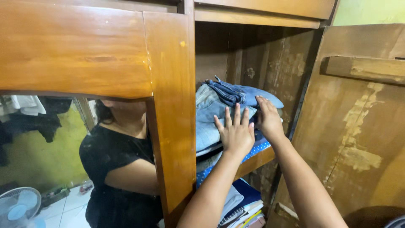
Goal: The person packs folded clothes into an open suitcase. They retrieve folded trousers and jeans from a wooden wardrobe and place them into the suitcase, arranging and pressing them down to fit.
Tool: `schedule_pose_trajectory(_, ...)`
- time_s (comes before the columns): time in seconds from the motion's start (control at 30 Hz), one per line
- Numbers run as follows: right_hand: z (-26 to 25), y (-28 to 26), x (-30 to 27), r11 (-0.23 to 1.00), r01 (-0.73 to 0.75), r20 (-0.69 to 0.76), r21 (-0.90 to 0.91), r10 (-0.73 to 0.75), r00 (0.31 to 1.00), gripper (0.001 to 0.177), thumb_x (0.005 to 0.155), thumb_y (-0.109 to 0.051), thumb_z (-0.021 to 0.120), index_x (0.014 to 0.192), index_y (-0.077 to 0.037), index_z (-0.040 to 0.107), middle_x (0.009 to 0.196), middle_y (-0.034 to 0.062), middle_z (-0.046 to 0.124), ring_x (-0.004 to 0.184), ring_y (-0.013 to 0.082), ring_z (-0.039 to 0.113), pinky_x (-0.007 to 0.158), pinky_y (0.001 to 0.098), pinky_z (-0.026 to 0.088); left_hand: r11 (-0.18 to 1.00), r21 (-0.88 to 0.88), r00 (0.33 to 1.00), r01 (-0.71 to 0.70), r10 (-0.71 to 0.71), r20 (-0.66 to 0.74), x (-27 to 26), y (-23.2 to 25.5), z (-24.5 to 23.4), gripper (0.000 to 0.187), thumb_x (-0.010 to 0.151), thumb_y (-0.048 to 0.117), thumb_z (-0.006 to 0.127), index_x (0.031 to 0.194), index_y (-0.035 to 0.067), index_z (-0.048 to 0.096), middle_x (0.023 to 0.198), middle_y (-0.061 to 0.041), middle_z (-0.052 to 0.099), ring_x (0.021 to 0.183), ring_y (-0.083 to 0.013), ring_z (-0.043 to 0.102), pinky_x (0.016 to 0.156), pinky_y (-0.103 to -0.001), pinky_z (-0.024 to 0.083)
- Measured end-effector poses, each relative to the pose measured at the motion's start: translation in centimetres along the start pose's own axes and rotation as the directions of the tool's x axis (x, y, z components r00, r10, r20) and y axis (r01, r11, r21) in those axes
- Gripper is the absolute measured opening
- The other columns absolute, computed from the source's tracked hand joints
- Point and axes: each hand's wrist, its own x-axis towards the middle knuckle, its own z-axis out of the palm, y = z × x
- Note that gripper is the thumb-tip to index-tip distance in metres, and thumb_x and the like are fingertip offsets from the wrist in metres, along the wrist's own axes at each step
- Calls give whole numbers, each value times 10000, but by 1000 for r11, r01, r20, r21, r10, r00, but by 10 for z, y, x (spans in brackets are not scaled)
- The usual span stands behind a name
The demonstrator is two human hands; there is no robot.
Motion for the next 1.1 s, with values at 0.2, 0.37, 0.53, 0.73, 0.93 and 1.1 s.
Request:
schedule_pose_trajectory(0.2,12,13,18,994,-109,2,-2,109,994,393,875,-11,640,1266,-51,655,1178,222,692,1113,428,622,973,472,496,997,-72,997,-28,22,-74,-7,-7,4,595,916,312,645,1483,184,514,1529,-159,438,1396,-391,411,1146,-644,220)
schedule_pose_trajectory(0.37,14,13,22,996,-90,-45,-30,88,995,286,925,1,620,1207,-34,658,1138,230,689,1081,434,632,950,475,513,999,-29,997,-30,27,-73,-5,-11,7,589,907,333,651,1468,206,524,1439,-123,506,1382,-362,440,1145,-628,239)
schedule_pose_trajectory(0.53,-15,5,15,996,-44,-81,-77,38,996,342,884,31,584,1220,-8,636,1102,240,674,1044,458,621,919,503,502,1000,1,997,-26,26,-66,-4,-13,13,590,903,376,647,1460,225,526,1434,-126,511,1375,-367,439,1145,-629,232)
schedule_pose_trajectory(0.73,-81,-5,8,981,-93,-104,-171,76,992,281,917,18,593,1194,-22,624,1111,215,682,1040,460,628,895,531,491,1000,2,999,-13,13,-29,-4,-15,23,648,881,452,663,1464,213,510,1448,-129,503,1390,-361,409,1134,-647,222)
schedule_pose_trajectory(0.93,-179,-33,-28,981,-82,-84,-177,68,994,275,967,41,555,1238,-8,567,1110,241,666,1050,474,626,898,522,499,988,-87,991,124,-118,63,10,-6,7,1011,772,522,789,1551,86,314,1528,-194,417,1422,-351,378,1179,-658,189)
schedule_pose_trajectory(1.1,-280,-73,-67,964,-227,-53,-140,222,974,258,997,-2,557,1254,-5,577,1111,254,672,1054,442,655,897,461,528,917,-395,998,-50,29,-59,15,26,-18,1308,569,427,958,1573,94,187,1620,-217,327,1462,-448,266,1053,-731,183)
